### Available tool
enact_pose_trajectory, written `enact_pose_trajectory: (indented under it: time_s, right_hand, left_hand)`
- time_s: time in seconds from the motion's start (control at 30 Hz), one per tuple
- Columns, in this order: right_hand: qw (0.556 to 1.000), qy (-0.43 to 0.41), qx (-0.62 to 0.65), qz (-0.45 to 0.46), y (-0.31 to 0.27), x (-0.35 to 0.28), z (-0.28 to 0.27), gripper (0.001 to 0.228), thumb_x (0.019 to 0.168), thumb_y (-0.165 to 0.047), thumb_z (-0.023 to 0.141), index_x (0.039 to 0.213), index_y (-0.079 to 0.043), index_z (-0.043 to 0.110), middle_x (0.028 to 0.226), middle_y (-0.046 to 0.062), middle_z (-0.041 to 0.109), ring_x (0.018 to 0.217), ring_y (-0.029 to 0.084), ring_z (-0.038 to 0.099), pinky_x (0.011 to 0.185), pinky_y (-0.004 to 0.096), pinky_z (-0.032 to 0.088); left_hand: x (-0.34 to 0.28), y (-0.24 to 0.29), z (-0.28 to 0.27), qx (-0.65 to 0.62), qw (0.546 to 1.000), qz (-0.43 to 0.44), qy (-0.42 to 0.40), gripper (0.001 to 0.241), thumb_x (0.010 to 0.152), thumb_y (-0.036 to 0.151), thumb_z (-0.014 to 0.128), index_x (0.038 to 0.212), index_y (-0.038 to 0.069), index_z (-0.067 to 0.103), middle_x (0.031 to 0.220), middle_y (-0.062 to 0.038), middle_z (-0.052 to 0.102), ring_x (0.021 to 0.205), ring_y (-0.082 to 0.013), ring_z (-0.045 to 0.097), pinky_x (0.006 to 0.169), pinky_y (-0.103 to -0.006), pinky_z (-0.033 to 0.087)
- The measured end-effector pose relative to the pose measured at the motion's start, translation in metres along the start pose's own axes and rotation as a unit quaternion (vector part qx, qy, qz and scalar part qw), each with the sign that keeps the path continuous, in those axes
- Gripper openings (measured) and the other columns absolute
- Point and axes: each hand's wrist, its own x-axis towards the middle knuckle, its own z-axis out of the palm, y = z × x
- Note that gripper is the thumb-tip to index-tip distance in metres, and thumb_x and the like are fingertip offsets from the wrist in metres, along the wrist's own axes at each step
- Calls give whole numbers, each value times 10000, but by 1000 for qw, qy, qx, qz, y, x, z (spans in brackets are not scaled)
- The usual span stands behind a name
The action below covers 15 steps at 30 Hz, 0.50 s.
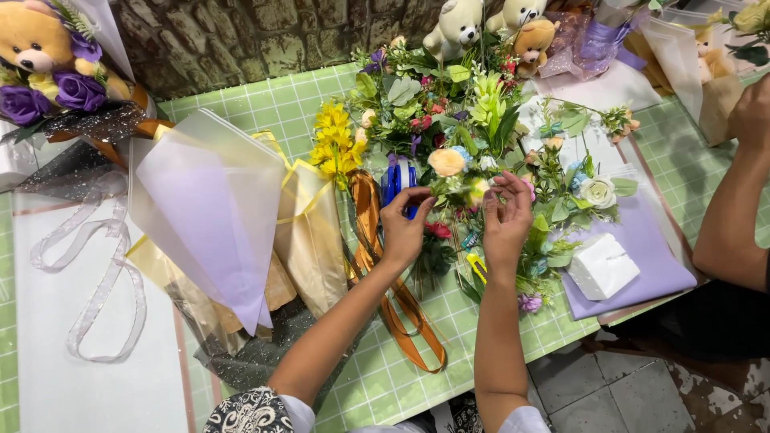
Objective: The person arranges artificial flowers and a teddy bear into a bouquet. They handle various flowers, including yellow and white roses, and place them into a cardboard box with a teddy bear. The person then wraps the arrangement in translucent paper and secures it with tape.
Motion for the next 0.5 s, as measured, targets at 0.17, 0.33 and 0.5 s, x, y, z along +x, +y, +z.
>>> enact_pose_trajectory:
  time_s: [0.17,0.33,0.5]
  right_hand:
    - [995,-52,51,69,-19,-16,20,371,1018,-118,611,1367,-75,495,1254,119,560,1231,252,544,1055,425,488]
    - [980,-169,44,95,9,-36,32,223,1008,-137,639,1206,-33,647,1017,111,703,1023,164,647,918,365,540]
    - [980,-173,-37,90,-14,-40,21,195,1045,-118,573,1166,-38,704,880,149,737,817,196,701,775,393,564]
  left_hand:
    - [5,0,3,-74,996,-19,41,103,928,70,766,1023,89,730,886,-82,748,883,-150,698,809,-365,565]
    - [4,-5,10,-136,985,-92,44,116,913,75,782,1003,43,718,908,-120,756,893,-174,723,815,-355,588]
    - [7,-5,4,-147,979,-132,45,191,920,99,783,1047,27,659,983,-152,732,930,-209,747,850,-352,593]
